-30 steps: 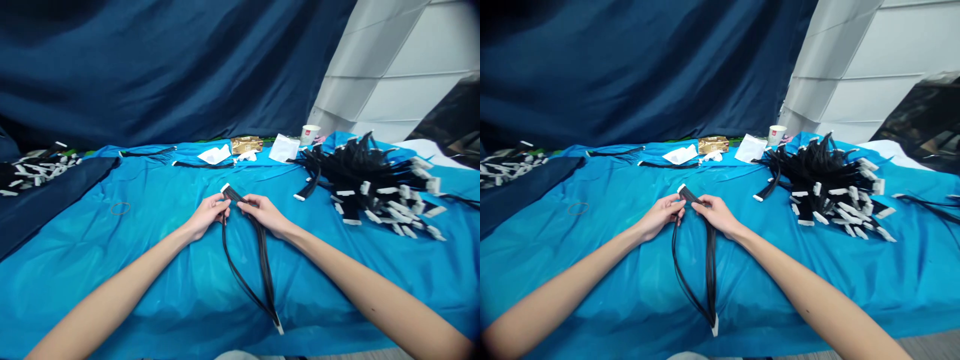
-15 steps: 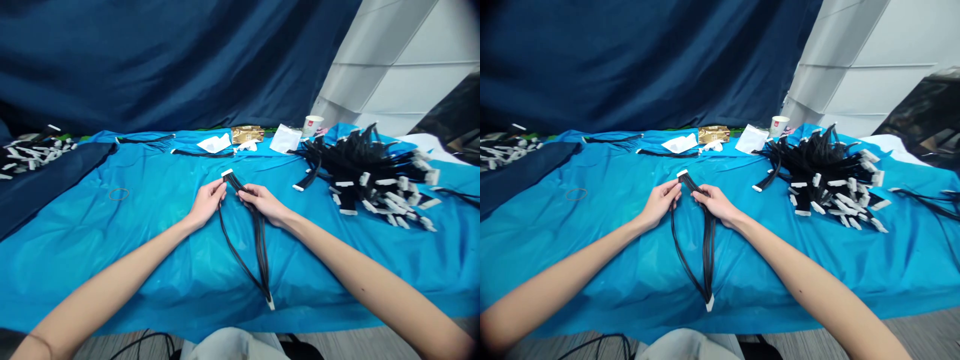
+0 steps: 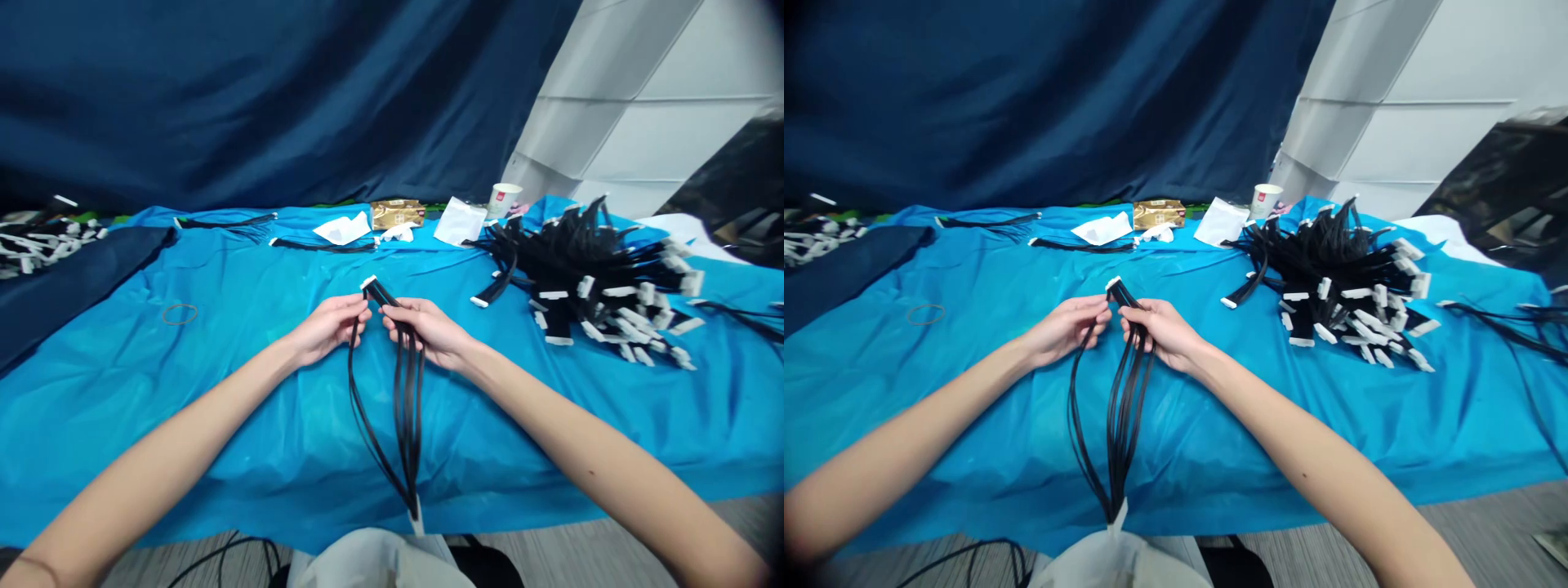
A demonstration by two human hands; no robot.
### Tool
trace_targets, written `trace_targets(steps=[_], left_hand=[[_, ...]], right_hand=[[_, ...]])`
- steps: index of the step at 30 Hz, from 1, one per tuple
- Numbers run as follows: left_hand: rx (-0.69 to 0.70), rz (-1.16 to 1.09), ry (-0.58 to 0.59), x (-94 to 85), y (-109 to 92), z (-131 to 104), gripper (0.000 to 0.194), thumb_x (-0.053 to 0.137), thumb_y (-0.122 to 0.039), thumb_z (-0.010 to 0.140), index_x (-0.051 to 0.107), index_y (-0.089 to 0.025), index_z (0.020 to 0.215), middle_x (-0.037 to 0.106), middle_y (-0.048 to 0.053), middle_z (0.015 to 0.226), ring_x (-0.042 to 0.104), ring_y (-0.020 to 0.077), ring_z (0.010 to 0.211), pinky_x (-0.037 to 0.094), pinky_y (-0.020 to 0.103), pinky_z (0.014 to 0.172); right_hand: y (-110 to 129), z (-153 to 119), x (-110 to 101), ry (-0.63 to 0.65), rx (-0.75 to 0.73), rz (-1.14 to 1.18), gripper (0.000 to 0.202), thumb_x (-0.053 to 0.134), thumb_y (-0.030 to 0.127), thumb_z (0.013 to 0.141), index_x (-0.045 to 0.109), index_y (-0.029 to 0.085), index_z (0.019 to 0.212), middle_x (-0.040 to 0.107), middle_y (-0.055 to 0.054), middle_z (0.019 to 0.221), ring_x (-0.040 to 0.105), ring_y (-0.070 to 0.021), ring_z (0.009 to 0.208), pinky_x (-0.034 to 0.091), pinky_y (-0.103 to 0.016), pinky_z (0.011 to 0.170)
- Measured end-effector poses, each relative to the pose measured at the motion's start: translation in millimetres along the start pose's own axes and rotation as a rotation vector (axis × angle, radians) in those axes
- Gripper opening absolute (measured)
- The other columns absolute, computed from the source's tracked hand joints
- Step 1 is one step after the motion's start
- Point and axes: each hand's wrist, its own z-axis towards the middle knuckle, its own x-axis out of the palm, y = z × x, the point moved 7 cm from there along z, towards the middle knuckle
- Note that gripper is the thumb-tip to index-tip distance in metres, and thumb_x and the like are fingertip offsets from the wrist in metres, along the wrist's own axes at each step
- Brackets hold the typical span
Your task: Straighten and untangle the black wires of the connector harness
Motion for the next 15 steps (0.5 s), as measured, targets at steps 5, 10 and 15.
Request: trace_targets(steps=[5, 10, 15], left_hand=[[0.115, 0.301, -0.052, -3.2, 4.3, 2.1, 0.020, 0.054, -0.033, 0.078, 0.057, -0.013, 0.083, 0.046, -0.003, 0.060, 0.042, 0.0041, 0.041, 0.036, 0.017, 0.039], [0.185, 0.309, -0.143, -6.6, 1.8, 1.0, 0.026, 0.057, -0.036, 0.075, 0.060, -0.015, 0.090, 0.047, -0.003, 0.057, 0.040, 0.0045, 0.038, 0.033, 0.018, 0.037], [0.185, 0.203, -0.198, -7.5, 2.5, 0.8, 0.023, 0.059, -0.037, 0.074, 0.054, -0.015, 0.080, 0.041, -0.005, 0.052, 0.037, 0.0040, 0.037, 0.032, 0.016, 0.035]], right_hand=[[-12.7, 9.2, -1.9, 0.085, -0.086, -0.316, 0.014, 0.057, 0.029, 0.078, 0.050, 0.017, 0.083, 0.054, 0.003, 0.062, 0.054, -0.0088, 0.042, 0.044, -0.021, 0.036], [-7.6, 11.3, -4.8, 0.121, -0.151, -0.386, 0.023, 0.060, 0.037, 0.075, 0.054, 0.016, 0.082, 0.051, 0.004, 0.060, 0.049, -0.0072, 0.044, 0.043, -0.021, 0.040], [-3.8, 9.0, -2.1, 0.174, -0.150, -0.280, 0.027, 0.064, 0.040, 0.071, 0.055, 0.014, 0.075, 0.051, 0.003, 0.063, 0.045, -0.0048, 0.050, 0.038, -0.018, 0.044]])
